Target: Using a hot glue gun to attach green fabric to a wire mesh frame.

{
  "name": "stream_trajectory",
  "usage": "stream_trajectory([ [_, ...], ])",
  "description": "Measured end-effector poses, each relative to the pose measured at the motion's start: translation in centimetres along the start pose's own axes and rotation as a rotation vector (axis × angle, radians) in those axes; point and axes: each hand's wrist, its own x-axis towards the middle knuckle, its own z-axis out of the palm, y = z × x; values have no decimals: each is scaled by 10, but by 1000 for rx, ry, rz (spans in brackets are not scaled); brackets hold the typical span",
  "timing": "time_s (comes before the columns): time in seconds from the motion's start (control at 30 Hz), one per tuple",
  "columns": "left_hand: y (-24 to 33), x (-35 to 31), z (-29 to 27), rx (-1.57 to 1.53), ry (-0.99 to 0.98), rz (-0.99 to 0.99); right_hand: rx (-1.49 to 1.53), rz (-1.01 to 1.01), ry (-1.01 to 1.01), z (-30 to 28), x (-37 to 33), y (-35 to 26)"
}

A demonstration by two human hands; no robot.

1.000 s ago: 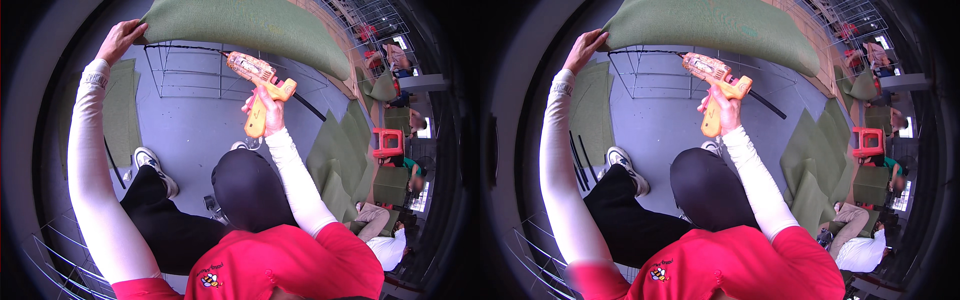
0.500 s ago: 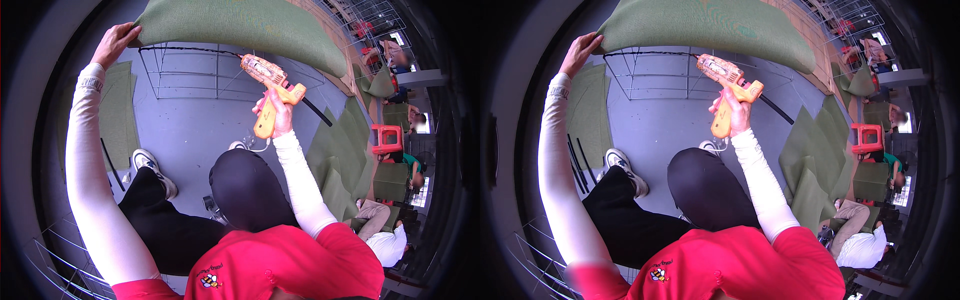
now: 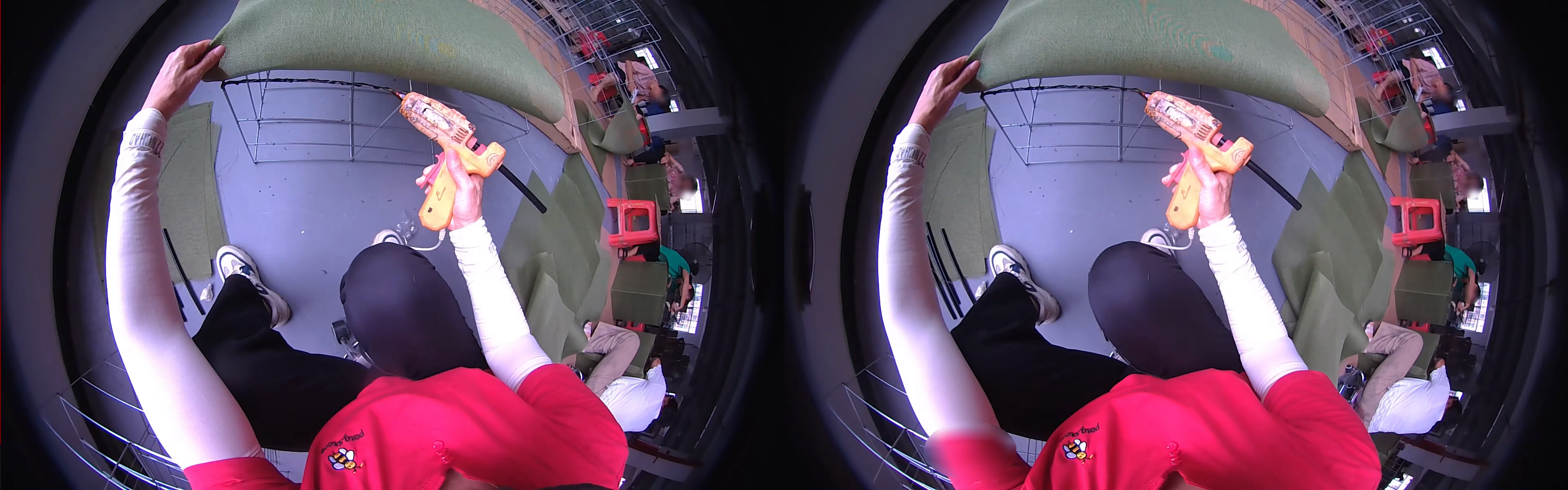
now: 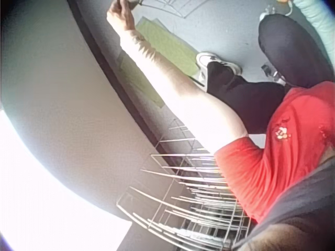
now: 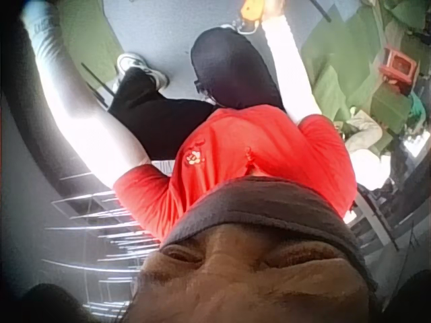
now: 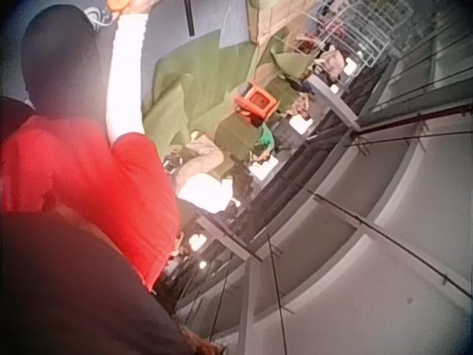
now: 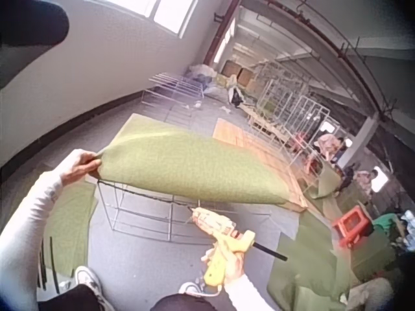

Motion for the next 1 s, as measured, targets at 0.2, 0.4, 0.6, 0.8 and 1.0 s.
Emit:
stream_trajectory([
  [0.2,4,1,5,-29,16,13,-43,-35,36,-4,3,-3],
  [0.4,3,3,3,-26,-42,-6,-39,-29,27,-11,3,-6],
  [0.6,2,3,8,-29,-15,5,-25,-18,46,-15,0,-7],
  [0.8,3,3,7,-18,-58,-14,-5,-84,53,-13,6,0],
  [1.0,6,0,4,-31,-32,-18,-18,-65,35,-17,4,-5],
])
